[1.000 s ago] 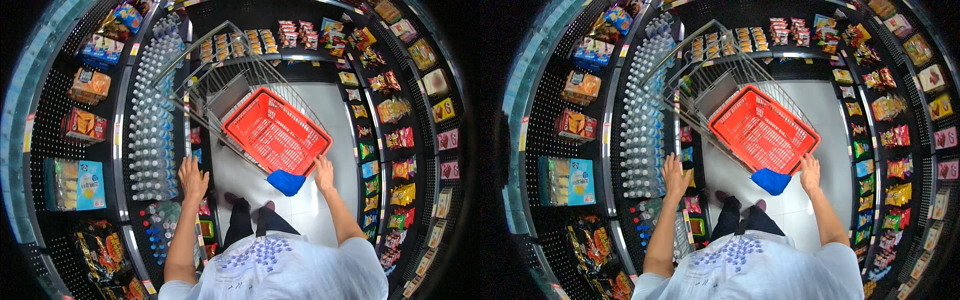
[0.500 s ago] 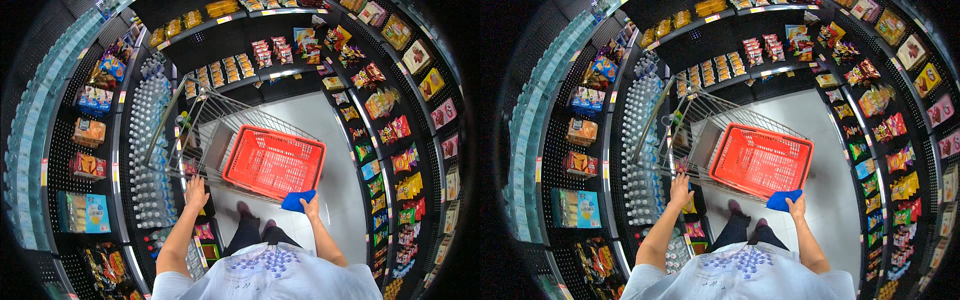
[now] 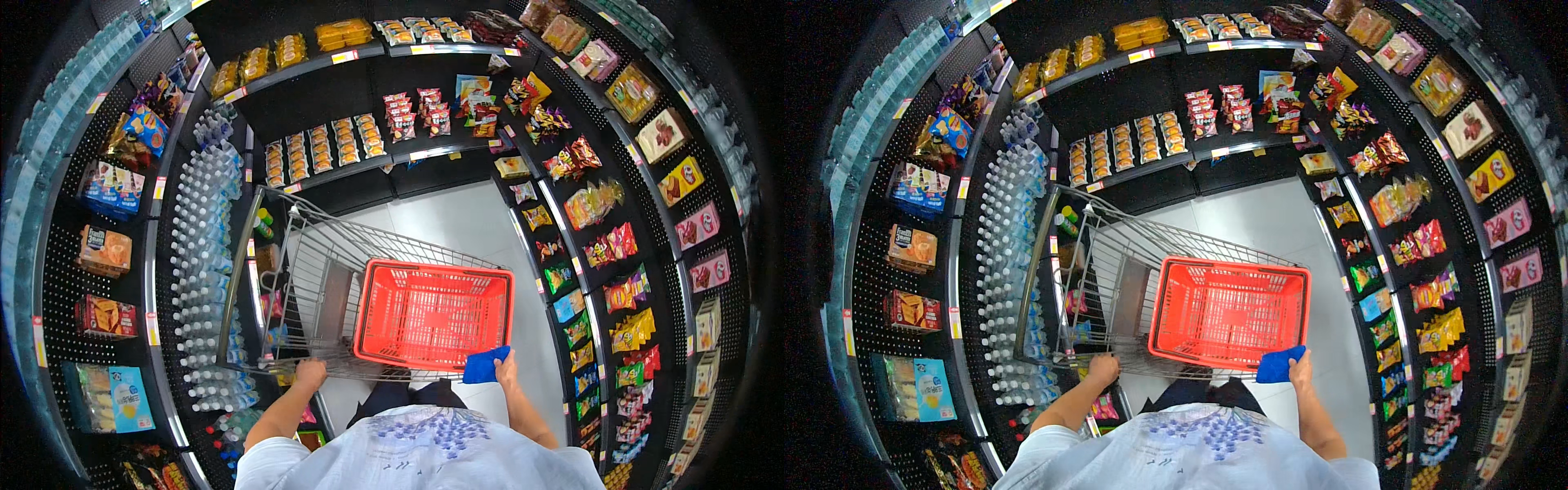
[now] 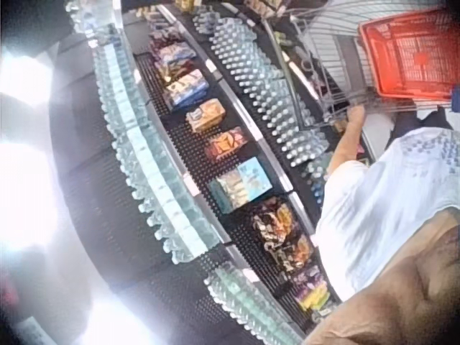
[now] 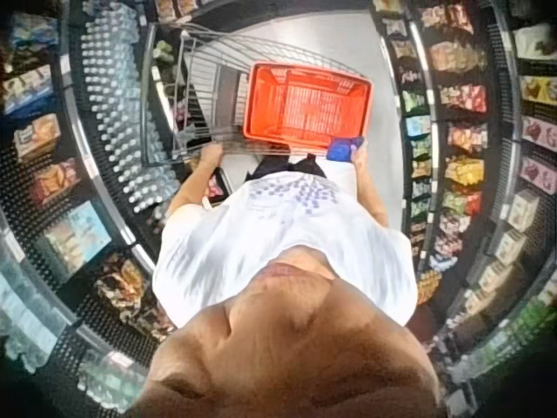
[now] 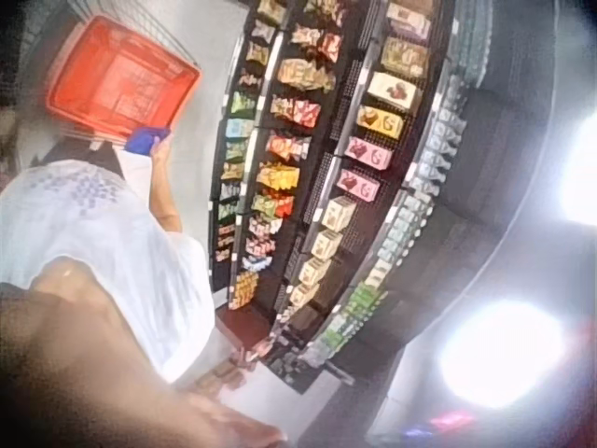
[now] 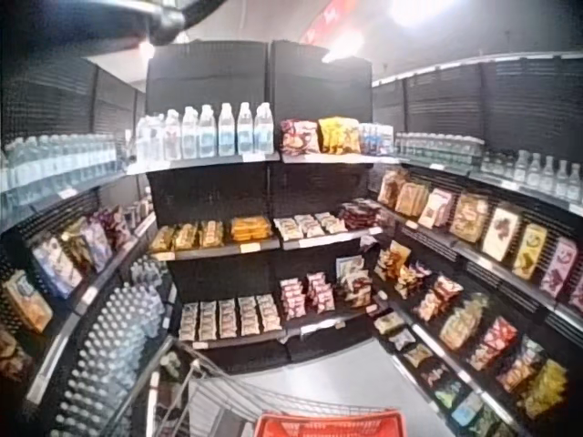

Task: The person wipes a supermarket shelf with a blue cloth, then picks up various packaged food items from a red shopping basket and places them onto the shelf. The person handles items one at a time, including boxes of noodles and bags of chips, arranging them on the shelf.

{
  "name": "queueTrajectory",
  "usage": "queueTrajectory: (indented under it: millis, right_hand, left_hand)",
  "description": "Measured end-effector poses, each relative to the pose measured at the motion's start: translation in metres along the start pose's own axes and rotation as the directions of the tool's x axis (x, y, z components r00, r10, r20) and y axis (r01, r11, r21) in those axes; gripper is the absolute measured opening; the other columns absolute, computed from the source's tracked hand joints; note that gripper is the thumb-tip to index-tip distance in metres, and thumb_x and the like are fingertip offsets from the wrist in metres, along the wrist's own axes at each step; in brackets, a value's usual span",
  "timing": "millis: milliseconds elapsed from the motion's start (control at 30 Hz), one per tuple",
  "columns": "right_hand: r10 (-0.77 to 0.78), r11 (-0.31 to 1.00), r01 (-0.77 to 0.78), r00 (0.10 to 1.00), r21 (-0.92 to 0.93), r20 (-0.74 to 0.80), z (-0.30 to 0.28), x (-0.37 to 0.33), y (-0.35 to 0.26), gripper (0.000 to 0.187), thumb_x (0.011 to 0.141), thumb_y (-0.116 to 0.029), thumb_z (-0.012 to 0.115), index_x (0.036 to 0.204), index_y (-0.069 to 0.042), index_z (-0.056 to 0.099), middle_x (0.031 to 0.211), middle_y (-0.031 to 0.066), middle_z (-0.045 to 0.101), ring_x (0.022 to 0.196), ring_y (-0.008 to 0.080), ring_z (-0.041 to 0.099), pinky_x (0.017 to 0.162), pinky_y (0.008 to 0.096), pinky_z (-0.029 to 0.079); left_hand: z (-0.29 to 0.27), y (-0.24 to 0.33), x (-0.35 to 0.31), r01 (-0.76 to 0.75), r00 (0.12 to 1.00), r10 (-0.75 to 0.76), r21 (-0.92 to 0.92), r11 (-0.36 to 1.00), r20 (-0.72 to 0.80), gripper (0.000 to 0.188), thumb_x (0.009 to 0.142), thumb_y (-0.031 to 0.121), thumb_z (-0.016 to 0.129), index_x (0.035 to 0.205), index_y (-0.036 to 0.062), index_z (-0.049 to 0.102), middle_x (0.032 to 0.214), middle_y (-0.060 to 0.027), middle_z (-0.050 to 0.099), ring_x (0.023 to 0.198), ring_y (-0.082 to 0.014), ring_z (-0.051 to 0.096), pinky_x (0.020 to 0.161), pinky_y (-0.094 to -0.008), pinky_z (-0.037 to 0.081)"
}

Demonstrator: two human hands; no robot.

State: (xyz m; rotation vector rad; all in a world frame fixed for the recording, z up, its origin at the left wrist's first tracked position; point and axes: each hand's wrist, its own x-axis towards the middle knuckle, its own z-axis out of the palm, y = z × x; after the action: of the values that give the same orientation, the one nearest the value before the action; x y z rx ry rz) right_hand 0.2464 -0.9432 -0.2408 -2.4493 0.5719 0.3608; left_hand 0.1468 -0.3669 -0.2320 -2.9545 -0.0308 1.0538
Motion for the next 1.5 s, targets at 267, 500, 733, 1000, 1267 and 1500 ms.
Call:
queueTrajectory:
  millis: [267,500,733,1000,1267,1500]
  right_hand:
    - [0.032,0.999,-0.033,0.998,0.013,0.052,-0.013,0.037,-0.015,0.057,0.093,-0.011,0.067,0.140,0.002,0.038,0.122,0.0317,0.063,0.116,0.0448,0.062,0.099,0.0458,0.049]
    - [-0.116,0.990,0.122,0.989,-0.066,0.093,-0.024,0.103,-0.046,0.061,0.093,-0.007,0.062,0.146,0.002,0.034,0.130,0.0327,0.057,0.121,0.0458,0.057,0.103,0.0460,0.046]
    - [-0.457,0.883,0.469,0.873,-0.032,0.167,-0.017,0.204,-0.087,0.057,0.090,-0.004,0.063,0.141,0.002,0.039,0.125,0.0316,0.058,0.116,0.0475,0.057,0.099,0.0493,0.047]
    - [-0.444,0.845,0.519,0.815,-0.129,0.371,0.003,0.305,-0.171,0.058,0.091,-0.008,0.062,0.143,-0.003,0.036,0.130,0.0274,0.058,0.121,0.0451,0.056,0.102,0.0494,0.047]
    - [-0.591,0.696,0.698,0.690,-0.169,0.418,0.025,0.335,-0.249,0.060,0.094,-0.015,0.063,0.147,-0.004,0.036,0.134,0.0272,0.056,0.124,0.0438,0.055,0.104,0.0474,0.046]
    - [-0.655,0.617,0.785,0.549,-0.052,0.519,0.066,0.347,-0.306,0.058,0.093,-0.005,0.061,0.146,-0.005,0.038,0.134,0.0267,0.056,0.124,0.0434,0.055,0.104,0.0468,0.046]
  left_hand:
    - [-0.013,0.032,-0.013,0.100,0.993,-0.089,-0.159,0.982,0.076,0.028,0.088,0.028,0.061,0.109,0.0141,0.073,0.112,-0.0137,0.071,0.111,-0.0324,0.064,0.097,-0.0496,0.046]
    - [0.008,0.068,-0.018,0.248,0.969,-0.243,-0.210,0.946,0.053,0.026,0.086,0.033,0.066,0.106,0.0179,0.072,0.111,-0.0113,0.071,0.109,-0.0303,0.065,0.094,-0.0482,0.048]
    - [0.017,0.121,-0.026,0.393,0.919,-0.374,-0.242,0.887,0.122,0.023,0.087,0.032,0.063,0.104,0.0193,0.074,0.103,-0.0111,0.073,0.098,-0.0299,0.070,0.083,-0.0461,0.054]
    - [0.006,0.198,-0.029,0.568,0.817,-0.554,-0.378,0.731,0.159,0.027,0.090,0.025,0.052,0.103,0.0199,0.075,0.101,-0.0112,0.074,0.097,-0.0292,0.072,0.082,-0.0453,0.055]
    - [-0.003,0.262,-0.030,0.662,0.726,-0.625,-0.538,0.521,0.287,0.028,0.093,0.031,0.053,0.104,0.0151,0.073,0.107,-0.0148,0.071,0.102,-0.0314,0.069,0.086,-0.0472,0.053]
    - [-0.004,0.304,-0.032,0.721,0.628,-0.711,-0.582,0.377,0.316,0.024,0.090,0.034,0.062,0.100,0.0155,0.074,0.100,-0.0138,0.072,0.097,-0.0313,0.070,0.084,-0.0468,0.053]
